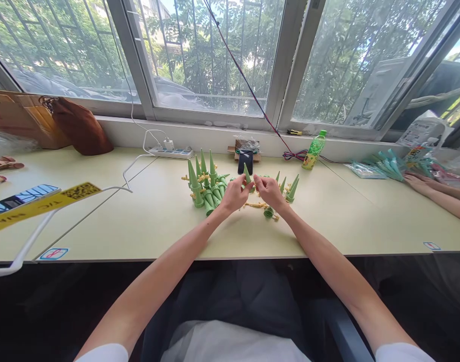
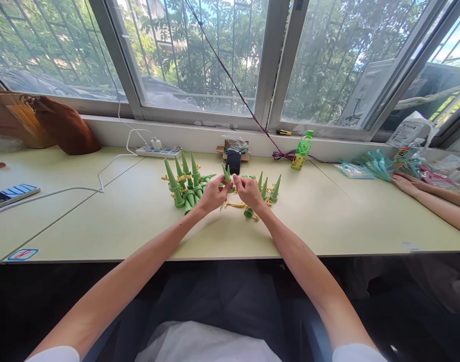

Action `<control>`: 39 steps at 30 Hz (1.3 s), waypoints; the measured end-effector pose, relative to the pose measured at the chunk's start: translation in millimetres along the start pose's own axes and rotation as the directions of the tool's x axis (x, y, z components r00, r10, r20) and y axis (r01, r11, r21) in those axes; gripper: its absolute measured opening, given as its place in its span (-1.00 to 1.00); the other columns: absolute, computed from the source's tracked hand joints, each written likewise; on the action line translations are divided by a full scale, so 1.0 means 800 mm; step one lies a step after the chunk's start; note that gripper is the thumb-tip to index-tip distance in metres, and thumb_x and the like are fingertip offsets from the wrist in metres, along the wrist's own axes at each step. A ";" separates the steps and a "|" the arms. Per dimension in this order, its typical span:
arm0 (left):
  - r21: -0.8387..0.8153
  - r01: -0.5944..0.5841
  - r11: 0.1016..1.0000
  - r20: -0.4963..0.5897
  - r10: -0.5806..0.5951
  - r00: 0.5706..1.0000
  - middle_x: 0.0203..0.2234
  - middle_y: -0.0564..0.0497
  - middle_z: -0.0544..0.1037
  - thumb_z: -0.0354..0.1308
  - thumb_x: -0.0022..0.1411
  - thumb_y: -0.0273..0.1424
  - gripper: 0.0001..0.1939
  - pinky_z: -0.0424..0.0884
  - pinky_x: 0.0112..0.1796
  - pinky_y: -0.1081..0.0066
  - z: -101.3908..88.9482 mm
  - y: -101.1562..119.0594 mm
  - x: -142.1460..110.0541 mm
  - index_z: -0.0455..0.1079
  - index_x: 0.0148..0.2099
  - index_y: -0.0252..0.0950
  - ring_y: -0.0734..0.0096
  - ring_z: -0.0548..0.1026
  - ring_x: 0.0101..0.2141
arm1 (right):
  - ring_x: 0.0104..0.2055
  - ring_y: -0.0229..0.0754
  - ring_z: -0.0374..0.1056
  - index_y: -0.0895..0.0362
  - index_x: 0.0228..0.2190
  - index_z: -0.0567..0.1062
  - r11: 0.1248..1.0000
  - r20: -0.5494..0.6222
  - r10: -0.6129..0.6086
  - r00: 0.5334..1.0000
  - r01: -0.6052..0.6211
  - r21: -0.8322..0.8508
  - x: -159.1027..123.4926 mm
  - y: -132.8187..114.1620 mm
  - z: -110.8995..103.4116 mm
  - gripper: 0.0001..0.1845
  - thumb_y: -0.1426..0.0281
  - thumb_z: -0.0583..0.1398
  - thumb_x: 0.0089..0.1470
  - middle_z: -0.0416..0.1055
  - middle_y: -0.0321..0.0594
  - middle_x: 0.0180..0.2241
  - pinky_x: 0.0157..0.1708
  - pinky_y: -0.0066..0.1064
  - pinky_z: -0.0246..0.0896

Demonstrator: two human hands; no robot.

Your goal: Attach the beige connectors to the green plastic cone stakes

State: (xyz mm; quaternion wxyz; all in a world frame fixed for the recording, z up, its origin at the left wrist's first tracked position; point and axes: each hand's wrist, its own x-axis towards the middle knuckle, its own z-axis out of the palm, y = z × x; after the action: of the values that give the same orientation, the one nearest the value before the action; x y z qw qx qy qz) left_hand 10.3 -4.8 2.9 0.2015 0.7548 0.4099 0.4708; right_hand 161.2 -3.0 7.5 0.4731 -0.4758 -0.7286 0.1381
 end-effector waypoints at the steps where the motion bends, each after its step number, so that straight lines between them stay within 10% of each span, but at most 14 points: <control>1: -0.006 0.007 1.000 0.004 -0.006 1.000 -0.44 0.05 0.44 0.05 0.30 -0.24 -0.77 0.13 -0.51 0.48 0.000 0.000 0.000 0.22 -0.35 -0.27 0.58 0.23 -0.59 | -0.60 -0.31 0.08 0.11 -0.69 0.18 1.000 -0.005 -0.007 1.000 0.007 -0.003 0.000 0.000 0.000 -0.33 -0.11 -0.09 0.22 0.13 -0.32 -0.71 -0.52 -0.42 -0.03; 14: 0.101 -0.108 0.989 -0.024 0.111 0.994 -0.39 0.02 0.40 0.10 0.29 -0.29 -0.79 0.22 -0.42 0.48 -0.005 0.003 -0.001 0.30 -0.37 -0.27 0.52 0.26 -0.52 | -0.63 -0.30 0.08 0.09 -0.73 0.14 0.996 0.036 0.074 0.997 -0.075 0.041 0.001 0.004 0.000 -0.28 -0.20 -0.09 0.15 0.13 -0.29 -0.74 -0.57 -0.41 -0.04; 22: -0.188 0.186 0.964 0.072 -0.175 0.982 -0.30 -0.02 0.50 0.14 0.21 0.00 -0.60 0.22 -0.61 0.53 -0.005 0.010 0.001 0.31 -0.19 -0.26 0.61 0.35 -0.65 | -0.63 -0.30 0.07 0.10 -0.72 0.16 0.995 -0.090 0.078 0.993 -0.072 0.065 0.001 0.004 0.001 -0.28 -0.18 -0.08 0.17 0.15 -0.30 -0.74 -0.56 -0.41 -0.02; 29: -0.547 0.497 0.673 0.320 -0.380 0.868 -0.58 0.05 0.44 0.06 0.17 0.15 -0.47 0.22 -0.71 0.51 -0.009 0.010 0.007 0.22 -0.25 -0.26 0.55 0.32 -0.73 | -0.61 -0.31 0.07 0.10 -0.71 0.18 1.000 -0.095 0.016 0.995 -0.013 0.025 0.001 0.001 -0.002 -0.29 -0.17 -0.09 0.18 0.18 -0.29 -0.71 -0.53 -0.40 -0.02; 39: -0.619 0.472 0.628 0.340 -0.328 0.881 -0.55 0.06 0.42 0.28 0.10 -0.01 -0.53 0.29 -0.65 0.53 -0.012 0.009 0.006 0.28 -0.21 -0.30 0.59 0.36 -0.64 | -0.60 -0.30 0.11 0.11 -0.71 0.19 1.000 -0.046 0.012 0.999 -0.010 0.027 0.000 0.000 -0.003 -0.28 -0.17 -0.12 0.19 0.19 -0.29 -0.71 -0.51 -0.41 0.01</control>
State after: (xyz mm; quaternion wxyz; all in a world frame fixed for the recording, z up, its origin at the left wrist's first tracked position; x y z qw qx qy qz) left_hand 5.7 -6.0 15.1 0.6044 0.5573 0.3425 0.4548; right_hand 163.1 -3.4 8.3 0.4953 -0.4765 -0.7129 0.1395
